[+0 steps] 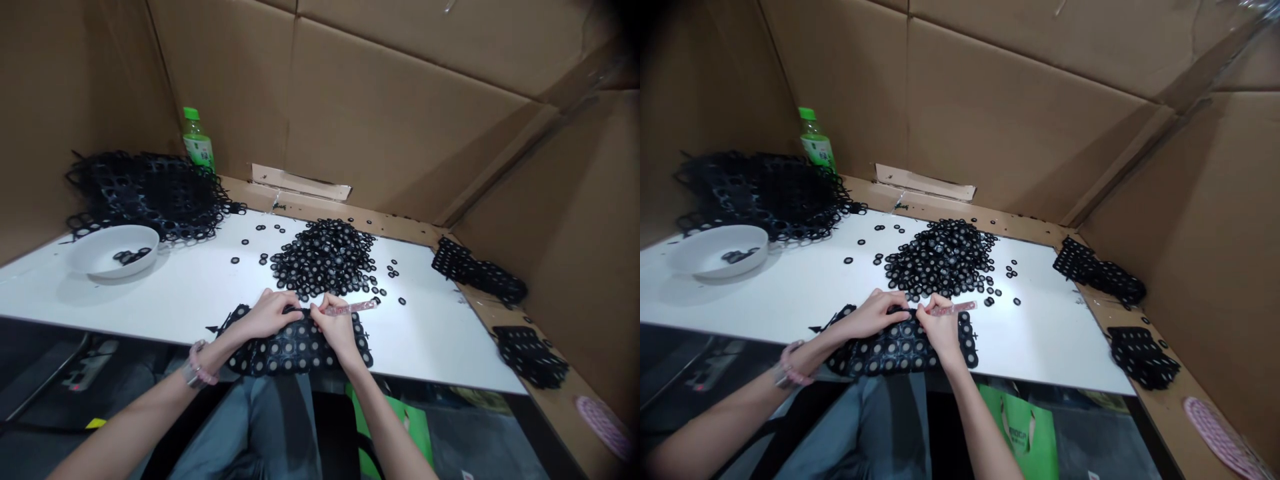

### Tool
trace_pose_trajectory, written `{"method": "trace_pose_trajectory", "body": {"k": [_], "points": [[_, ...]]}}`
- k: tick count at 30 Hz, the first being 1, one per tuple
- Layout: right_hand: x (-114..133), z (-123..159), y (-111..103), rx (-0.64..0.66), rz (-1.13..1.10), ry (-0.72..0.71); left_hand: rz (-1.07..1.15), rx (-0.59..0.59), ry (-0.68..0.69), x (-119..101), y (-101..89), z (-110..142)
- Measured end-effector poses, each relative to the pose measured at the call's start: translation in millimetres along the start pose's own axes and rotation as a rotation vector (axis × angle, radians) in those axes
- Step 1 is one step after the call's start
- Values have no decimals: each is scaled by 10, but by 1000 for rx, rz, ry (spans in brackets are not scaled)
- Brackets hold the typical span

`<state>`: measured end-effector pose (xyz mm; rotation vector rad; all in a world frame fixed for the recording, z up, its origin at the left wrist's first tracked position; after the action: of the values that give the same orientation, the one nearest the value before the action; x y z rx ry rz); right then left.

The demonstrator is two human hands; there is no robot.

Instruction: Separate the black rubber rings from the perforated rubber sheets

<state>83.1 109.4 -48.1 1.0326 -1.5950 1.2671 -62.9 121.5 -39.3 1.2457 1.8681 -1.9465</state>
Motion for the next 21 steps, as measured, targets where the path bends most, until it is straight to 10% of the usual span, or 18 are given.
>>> {"method": "trace_pose_trajectory", "body": {"k": [9,21], "points": [[101,50,45,-8,6,-93,135,-19,18,52,17,-10],[-46,-10,-124,-87,-300,121,44,118,-85,-51,-21,-13]]}}
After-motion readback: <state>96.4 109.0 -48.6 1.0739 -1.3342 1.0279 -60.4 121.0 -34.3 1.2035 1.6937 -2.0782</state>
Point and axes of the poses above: each hand's wrist, its own z-axis away from the middle knuckle, its own y-axis out of the palm, x = y × z, the point moved 4 cm from there along -z, towards the middle knuckle, and after that the axes turned 7 degrees about -x, right-handed, at the moved point
